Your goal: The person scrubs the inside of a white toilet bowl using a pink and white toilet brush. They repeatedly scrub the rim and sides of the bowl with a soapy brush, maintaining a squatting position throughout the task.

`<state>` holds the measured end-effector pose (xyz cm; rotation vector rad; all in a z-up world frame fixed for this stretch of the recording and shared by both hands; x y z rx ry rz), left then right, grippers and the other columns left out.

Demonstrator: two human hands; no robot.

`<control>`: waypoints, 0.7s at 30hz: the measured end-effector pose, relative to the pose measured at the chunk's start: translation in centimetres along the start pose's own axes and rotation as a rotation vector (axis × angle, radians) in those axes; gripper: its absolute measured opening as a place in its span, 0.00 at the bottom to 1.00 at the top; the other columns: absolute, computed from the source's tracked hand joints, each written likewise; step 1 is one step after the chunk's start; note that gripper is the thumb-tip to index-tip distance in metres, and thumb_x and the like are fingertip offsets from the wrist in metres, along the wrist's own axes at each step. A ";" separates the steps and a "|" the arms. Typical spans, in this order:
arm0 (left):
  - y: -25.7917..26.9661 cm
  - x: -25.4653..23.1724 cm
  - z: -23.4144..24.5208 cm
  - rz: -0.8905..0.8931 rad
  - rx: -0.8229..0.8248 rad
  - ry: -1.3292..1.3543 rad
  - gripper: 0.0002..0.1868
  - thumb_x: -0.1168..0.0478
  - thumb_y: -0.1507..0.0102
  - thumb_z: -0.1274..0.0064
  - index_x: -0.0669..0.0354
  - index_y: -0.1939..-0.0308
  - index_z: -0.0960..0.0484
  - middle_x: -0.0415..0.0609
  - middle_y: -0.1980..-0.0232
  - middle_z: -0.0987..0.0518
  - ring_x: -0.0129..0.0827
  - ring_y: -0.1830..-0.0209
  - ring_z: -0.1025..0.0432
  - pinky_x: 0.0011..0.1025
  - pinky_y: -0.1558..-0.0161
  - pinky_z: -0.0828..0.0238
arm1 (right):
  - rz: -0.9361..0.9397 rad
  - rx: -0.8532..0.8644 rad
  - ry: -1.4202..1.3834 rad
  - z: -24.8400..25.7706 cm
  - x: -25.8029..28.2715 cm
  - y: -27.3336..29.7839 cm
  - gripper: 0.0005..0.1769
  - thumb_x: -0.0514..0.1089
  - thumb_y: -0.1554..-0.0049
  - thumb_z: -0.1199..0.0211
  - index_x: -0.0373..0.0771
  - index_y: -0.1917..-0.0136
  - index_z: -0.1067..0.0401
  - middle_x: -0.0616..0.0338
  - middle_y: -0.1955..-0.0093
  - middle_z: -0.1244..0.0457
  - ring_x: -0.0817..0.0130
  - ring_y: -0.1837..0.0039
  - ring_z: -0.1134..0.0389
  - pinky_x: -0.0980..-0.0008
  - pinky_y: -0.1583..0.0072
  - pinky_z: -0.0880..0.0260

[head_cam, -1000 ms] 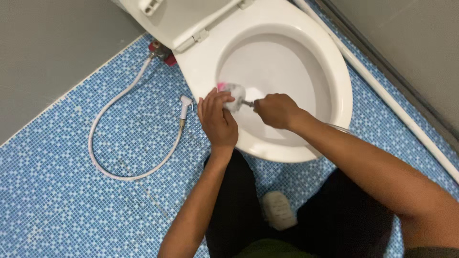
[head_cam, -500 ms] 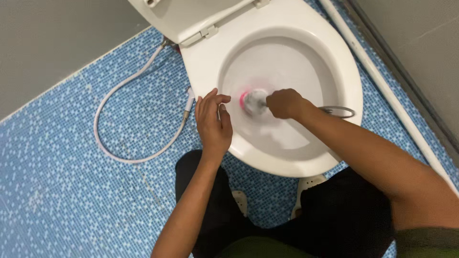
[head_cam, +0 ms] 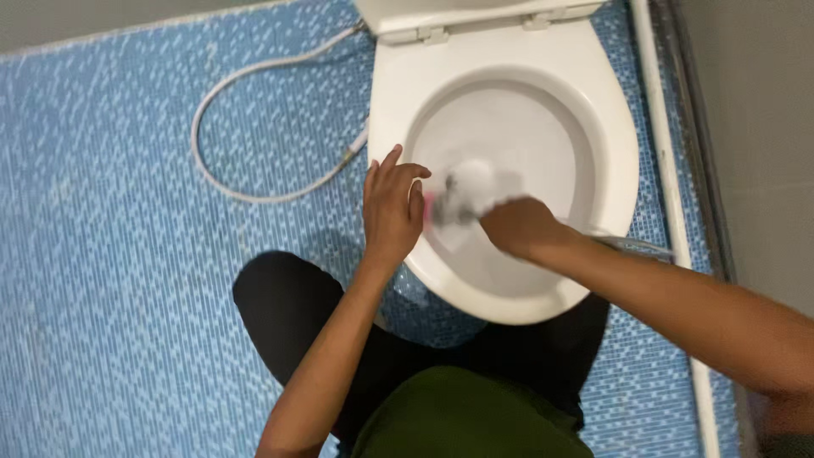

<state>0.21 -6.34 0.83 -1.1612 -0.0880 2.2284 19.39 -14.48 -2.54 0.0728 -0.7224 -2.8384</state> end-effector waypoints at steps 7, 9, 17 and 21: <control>3.8 -2.6 -1.7 0.124 -0.154 -0.060 0.12 0.72 0.35 0.55 0.58 0.54 0.18 0.48 0.50 0.18 0.49 0.24 0.37 0.54 0.24 0.54 | 0.044 0.340 -0.028 -1.4 -2.4 4.1 0.15 0.40 0.41 0.46 0.45 0.44 0.23 0.52 0.50 0.30 0.55 0.47 0.27 0.54 0.47 0.27; 3.1 -2.6 -1.7 0.132 -0.183 -0.075 0.12 0.74 0.35 0.55 0.58 0.54 0.18 0.48 0.51 0.18 0.49 0.24 0.36 0.54 0.23 0.53 | 0.081 0.419 -0.082 -0.8 -3.1 7.6 0.16 0.41 0.40 0.47 0.49 0.42 0.25 0.54 0.50 0.30 0.56 0.47 0.28 0.53 0.45 0.28; 3.4 -3.4 -1.8 0.106 -0.217 -0.112 0.11 0.74 0.36 0.55 0.60 0.56 0.19 0.50 0.51 0.18 0.49 0.26 0.34 0.55 0.25 0.50 | 0.103 0.157 0.085 -0.1 -2.2 -0.5 0.14 0.37 0.41 0.47 0.41 0.48 0.21 0.53 0.56 0.29 0.56 0.56 0.26 0.55 0.56 0.25; 3.8 -3.6 -2.1 0.122 -0.229 -0.124 0.11 0.74 0.36 0.54 0.60 0.57 0.18 0.50 0.52 0.18 0.48 0.28 0.33 0.55 0.25 0.50 | 0.235 0.359 0.084 -2.1 -4.1 5.6 0.13 0.44 0.41 0.45 0.45 0.46 0.23 0.53 0.53 0.29 0.54 0.49 0.27 0.53 0.48 0.27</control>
Point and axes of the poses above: each hand's wrist, its own y-axis away from the middle knuckle, its own z-axis out of the back of the hand, x = y × z, the point moved 4 cm from there along -y, towards the middle knuckle
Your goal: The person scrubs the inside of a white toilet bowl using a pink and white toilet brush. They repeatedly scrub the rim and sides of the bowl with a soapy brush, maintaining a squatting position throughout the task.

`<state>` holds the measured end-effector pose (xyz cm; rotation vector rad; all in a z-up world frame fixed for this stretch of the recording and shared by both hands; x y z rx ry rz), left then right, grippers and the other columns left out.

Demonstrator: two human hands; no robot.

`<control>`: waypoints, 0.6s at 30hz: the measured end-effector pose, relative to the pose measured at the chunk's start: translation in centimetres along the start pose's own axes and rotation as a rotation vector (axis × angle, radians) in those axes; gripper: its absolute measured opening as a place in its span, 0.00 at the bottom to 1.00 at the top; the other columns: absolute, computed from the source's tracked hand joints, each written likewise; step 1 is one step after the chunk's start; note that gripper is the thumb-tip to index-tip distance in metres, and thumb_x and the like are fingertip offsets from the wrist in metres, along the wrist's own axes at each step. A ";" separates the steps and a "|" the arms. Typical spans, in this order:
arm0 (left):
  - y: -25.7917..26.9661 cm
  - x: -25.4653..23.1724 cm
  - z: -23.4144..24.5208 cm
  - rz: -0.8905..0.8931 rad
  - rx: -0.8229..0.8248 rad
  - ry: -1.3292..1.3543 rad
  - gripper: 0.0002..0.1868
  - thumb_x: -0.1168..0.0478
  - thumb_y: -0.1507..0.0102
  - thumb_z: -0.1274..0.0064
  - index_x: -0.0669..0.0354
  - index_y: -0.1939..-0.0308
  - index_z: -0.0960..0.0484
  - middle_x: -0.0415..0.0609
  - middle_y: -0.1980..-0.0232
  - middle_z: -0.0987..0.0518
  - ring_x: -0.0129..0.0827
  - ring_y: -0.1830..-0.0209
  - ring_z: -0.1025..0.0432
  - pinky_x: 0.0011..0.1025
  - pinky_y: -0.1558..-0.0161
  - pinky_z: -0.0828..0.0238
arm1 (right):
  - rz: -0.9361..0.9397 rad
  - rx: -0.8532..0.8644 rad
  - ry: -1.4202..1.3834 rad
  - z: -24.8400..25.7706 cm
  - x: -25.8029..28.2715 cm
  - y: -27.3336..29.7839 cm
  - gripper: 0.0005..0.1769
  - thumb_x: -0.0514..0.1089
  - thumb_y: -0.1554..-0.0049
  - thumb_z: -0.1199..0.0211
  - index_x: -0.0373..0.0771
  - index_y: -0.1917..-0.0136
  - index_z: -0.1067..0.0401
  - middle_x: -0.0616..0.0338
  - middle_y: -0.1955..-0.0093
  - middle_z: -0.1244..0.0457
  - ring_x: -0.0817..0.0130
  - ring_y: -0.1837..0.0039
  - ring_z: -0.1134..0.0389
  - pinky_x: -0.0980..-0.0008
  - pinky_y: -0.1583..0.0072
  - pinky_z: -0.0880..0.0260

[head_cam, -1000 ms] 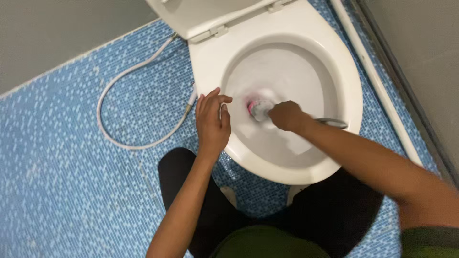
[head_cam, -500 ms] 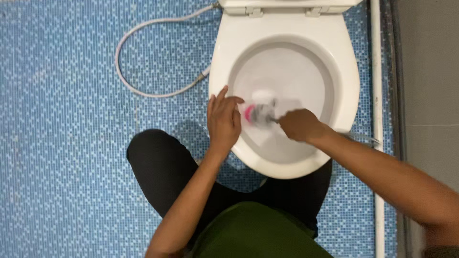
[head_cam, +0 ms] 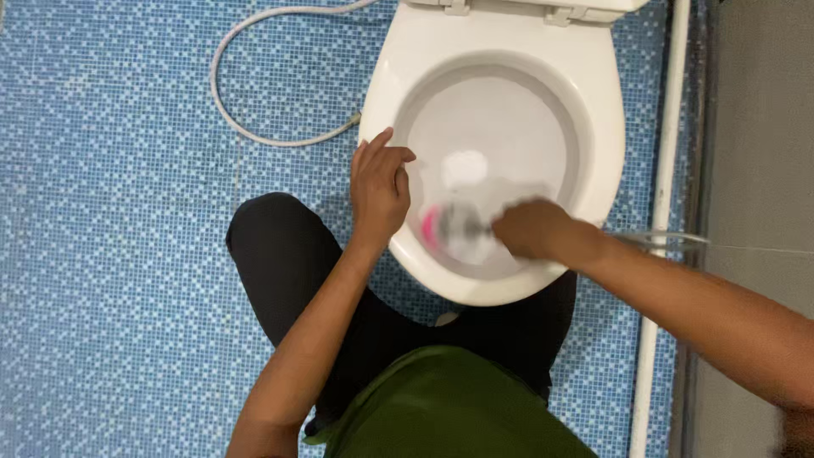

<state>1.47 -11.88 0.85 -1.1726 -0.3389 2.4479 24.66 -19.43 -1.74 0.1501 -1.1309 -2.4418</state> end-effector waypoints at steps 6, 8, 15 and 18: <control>-0.7 -0.3 0.4 0.003 -0.017 -0.015 0.10 0.73 0.35 0.53 0.59 0.58 0.17 0.48 0.54 0.17 0.46 0.28 0.33 0.53 0.25 0.49 | 0.040 -0.125 0.008 1.8 1.4 1.6 0.19 0.38 0.45 0.46 0.49 0.42 0.24 0.49 0.51 0.31 0.51 0.48 0.28 0.52 0.47 0.27; -0.4 -0.5 0.2 0.002 -0.024 -0.013 0.11 0.74 0.36 0.53 0.59 0.58 0.17 0.48 0.53 0.17 0.46 0.28 0.33 0.53 0.25 0.49 | -0.090 -0.227 -0.020 3.1 1.1 -1.8 0.13 0.38 0.39 0.47 0.40 0.47 0.23 0.51 0.52 0.29 0.53 0.52 0.26 0.53 0.51 0.25; -0.4 -0.4 0.2 -0.009 -0.024 -0.003 0.11 0.74 0.36 0.53 0.59 0.58 0.17 0.48 0.53 0.17 0.47 0.28 0.33 0.53 0.25 0.50 | 0.035 0.073 0.037 -0.3 -0.9 3.8 0.10 0.44 0.42 0.41 0.43 0.49 0.22 0.51 0.53 0.29 0.53 0.49 0.27 0.53 0.47 0.27; -0.7 0.0 0.6 -0.004 -0.017 -0.024 0.10 0.74 0.35 0.53 0.58 0.58 0.17 0.48 0.55 0.17 0.47 0.28 0.33 0.54 0.25 0.50 | 0.024 0.048 0.023 -0.2 -1.3 4.4 0.11 0.44 0.42 0.41 0.42 0.48 0.22 0.50 0.53 0.28 0.54 0.49 0.26 0.55 0.46 0.26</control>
Point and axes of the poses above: each hand's wrist, its own y-axis away from the middle knuckle, its own z-axis out of the back of the hand, x = y × z, the point moved 4 cm from there along -y, towards the middle knuckle
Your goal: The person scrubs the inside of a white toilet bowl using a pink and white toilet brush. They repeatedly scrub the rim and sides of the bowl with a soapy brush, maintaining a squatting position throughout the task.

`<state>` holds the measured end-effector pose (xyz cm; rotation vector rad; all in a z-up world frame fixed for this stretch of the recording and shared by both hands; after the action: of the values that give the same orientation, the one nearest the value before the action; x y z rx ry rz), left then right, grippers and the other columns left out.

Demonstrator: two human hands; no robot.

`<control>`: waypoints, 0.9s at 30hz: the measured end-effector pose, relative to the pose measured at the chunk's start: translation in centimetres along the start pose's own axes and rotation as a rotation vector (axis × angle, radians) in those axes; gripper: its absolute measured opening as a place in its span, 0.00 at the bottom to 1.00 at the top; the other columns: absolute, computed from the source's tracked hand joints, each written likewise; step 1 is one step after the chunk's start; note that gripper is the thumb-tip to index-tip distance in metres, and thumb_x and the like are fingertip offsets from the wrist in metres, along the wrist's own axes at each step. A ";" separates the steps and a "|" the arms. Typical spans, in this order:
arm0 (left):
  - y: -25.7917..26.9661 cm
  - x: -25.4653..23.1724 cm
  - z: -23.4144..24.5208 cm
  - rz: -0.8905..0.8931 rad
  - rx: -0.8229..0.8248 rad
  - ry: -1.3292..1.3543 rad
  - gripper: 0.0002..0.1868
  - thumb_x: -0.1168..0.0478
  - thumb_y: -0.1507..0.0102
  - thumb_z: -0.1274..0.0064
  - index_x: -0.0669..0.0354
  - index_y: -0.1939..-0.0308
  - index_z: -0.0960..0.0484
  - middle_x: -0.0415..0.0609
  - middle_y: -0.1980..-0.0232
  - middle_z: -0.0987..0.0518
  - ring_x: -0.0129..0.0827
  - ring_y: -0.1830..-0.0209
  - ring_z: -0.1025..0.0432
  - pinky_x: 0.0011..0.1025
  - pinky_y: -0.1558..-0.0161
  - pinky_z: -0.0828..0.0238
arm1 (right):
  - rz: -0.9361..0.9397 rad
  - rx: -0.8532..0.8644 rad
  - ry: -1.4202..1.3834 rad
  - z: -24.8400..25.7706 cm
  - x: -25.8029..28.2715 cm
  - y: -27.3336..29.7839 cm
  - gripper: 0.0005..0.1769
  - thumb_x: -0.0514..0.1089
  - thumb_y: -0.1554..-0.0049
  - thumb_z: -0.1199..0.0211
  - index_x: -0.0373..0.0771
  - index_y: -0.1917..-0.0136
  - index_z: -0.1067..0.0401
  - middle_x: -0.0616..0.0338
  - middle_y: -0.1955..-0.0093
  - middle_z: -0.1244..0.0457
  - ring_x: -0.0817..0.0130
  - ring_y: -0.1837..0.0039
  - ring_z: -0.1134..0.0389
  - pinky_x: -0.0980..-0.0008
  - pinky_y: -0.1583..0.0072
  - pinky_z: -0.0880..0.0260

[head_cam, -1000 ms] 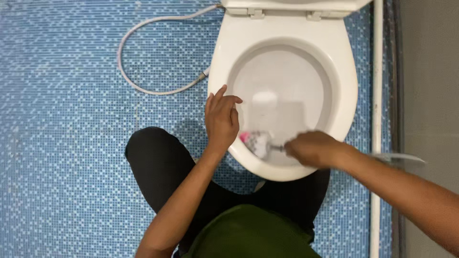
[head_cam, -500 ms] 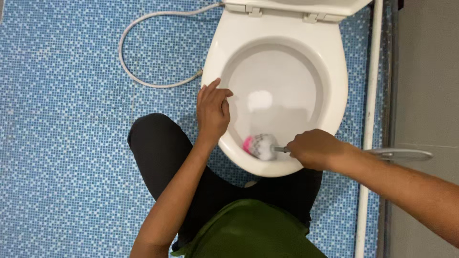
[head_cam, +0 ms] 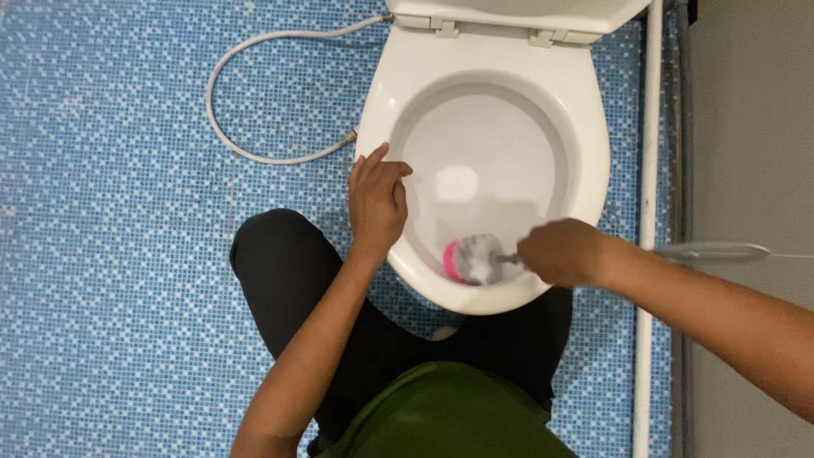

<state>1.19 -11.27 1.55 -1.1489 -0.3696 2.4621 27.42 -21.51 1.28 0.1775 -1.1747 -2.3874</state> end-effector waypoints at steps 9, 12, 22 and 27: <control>0.2 0.4 -1.0 -0.022 0.059 -0.006 0.11 0.73 0.34 0.54 0.57 0.57 0.17 0.46 0.55 0.16 0.47 0.26 0.35 0.53 0.24 0.52 | -0.207 -0.066 0.027 1.2 -0.8 -5.2 0.23 0.36 0.42 0.46 0.51 0.35 0.26 0.52 0.49 0.28 0.53 0.48 0.25 0.55 0.48 0.24; 0.0 0.4 -0.7 -0.035 0.089 -0.036 0.10 0.71 0.34 0.52 0.56 0.56 0.16 0.47 0.54 0.17 0.47 0.26 0.36 0.52 0.24 0.53 | -0.092 0.087 0.080 0.8 0.5 0.7 0.29 0.37 0.47 0.41 0.55 0.33 0.30 0.53 0.49 0.30 0.54 0.47 0.27 0.55 0.47 0.25; -1.9 0.6 -0.8 -0.146 0.273 -0.064 0.10 0.69 0.39 0.47 0.53 0.58 0.15 0.45 0.54 0.17 0.43 0.31 0.33 0.51 0.25 0.56 | -0.274 -0.011 0.039 1.4 -2.7 -16.0 0.12 0.35 0.45 0.42 0.41 0.49 0.21 0.54 0.49 0.29 0.56 0.48 0.26 0.57 0.51 0.25; -2.2 0.4 -0.6 -0.153 0.260 -0.072 0.09 0.69 0.40 0.46 0.53 0.58 0.15 0.45 0.55 0.17 0.41 0.32 0.32 0.49 0.25 0.55 | -0.295 -0.165 0.019 -1.6 -4.4 -22.3 0.11 0.37 0.44 0.42 0.41 0.54 0.19 0.56 0.53 0.29 0.57 0.50 0.26 0.59 0.54 0.26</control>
<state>1.95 -9.12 1.74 -0.8935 -0.1451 2.3385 23.92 -9.00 -17.42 0.3386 -0.9937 -2.7185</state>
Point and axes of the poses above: each hand's wrist, its own y-axis away from the middle knuckle, its own z-axis out of the back of the hand, x = y × z, the point moved 4 cm from there along -y, towards the middle knuckle
